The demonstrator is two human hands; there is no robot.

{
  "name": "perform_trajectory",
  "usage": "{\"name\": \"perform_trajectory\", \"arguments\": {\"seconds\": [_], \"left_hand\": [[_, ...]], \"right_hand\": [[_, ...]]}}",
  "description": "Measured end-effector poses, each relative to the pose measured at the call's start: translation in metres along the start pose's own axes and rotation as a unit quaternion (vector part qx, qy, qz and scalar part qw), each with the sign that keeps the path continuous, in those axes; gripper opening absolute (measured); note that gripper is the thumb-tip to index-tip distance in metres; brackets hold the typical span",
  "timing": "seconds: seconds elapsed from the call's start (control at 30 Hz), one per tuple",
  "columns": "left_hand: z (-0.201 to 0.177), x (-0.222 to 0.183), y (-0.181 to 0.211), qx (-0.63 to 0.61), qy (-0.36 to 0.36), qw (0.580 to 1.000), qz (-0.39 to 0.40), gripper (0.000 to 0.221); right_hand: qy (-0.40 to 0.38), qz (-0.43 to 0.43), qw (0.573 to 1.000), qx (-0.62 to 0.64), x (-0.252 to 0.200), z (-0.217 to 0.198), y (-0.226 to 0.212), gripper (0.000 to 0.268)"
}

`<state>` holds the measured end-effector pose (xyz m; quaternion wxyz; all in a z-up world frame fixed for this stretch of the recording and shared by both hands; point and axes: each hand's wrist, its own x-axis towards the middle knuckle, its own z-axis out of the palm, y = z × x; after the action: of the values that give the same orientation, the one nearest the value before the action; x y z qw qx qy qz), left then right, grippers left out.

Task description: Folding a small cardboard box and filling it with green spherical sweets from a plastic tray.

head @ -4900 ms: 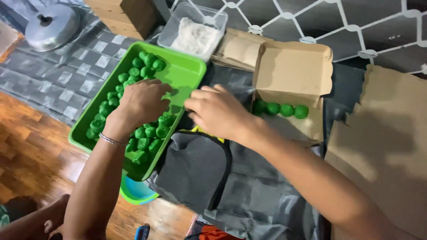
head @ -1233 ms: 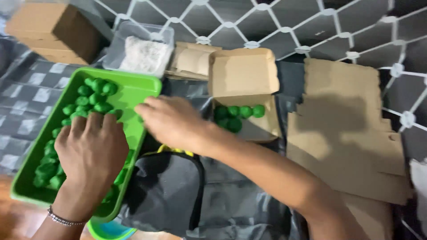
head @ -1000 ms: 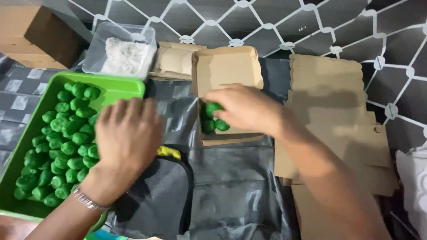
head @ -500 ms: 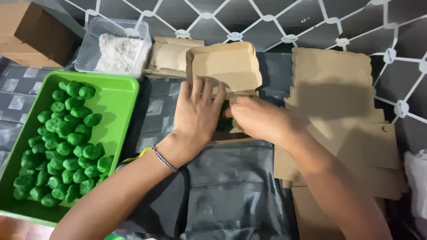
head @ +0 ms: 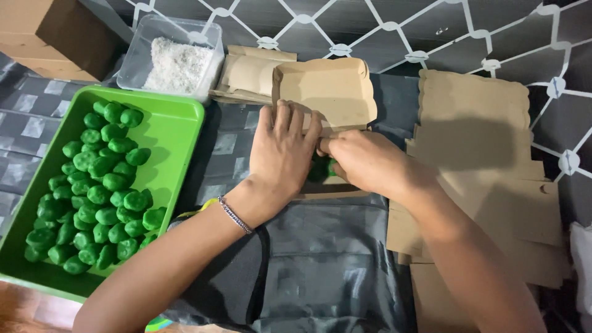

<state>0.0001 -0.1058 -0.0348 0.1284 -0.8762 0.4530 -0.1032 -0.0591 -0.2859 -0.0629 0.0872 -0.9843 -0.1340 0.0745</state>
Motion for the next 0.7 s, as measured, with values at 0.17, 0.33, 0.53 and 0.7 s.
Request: {"name": "perform_trajectory", "arguments": {"seconds": [0.17,0.33,0.53,0.7], "left_hand": [[-0.001,0.001,-0.001,0.004,-0.009,1.0,0.005,0.056],[0.007,0.004,-0.001,0.005,-0.005,1.0,0.004,0.061],[0.02,0.006,-0.009,-0.008,-0.014,1.0,-0.001,0.073],[-0.017,-0.031,-0.058,-0.115,0.249,0.959,0.078,0.025]], "right_hand": [[-0.073,0.018,0.988,0.137,-0.001,-0.008,0.01,0.03],[0.024,-0.022,0.998,0.061,-0.004,-0.001,-0.002,0.039],[0.079,-0.024,0.997,-0.007,-0.004,0.03,0.013,0.037],[0.078,-0.002,0.996,-0.042,-0.008,-0.006,-0.025,0.027]]}}
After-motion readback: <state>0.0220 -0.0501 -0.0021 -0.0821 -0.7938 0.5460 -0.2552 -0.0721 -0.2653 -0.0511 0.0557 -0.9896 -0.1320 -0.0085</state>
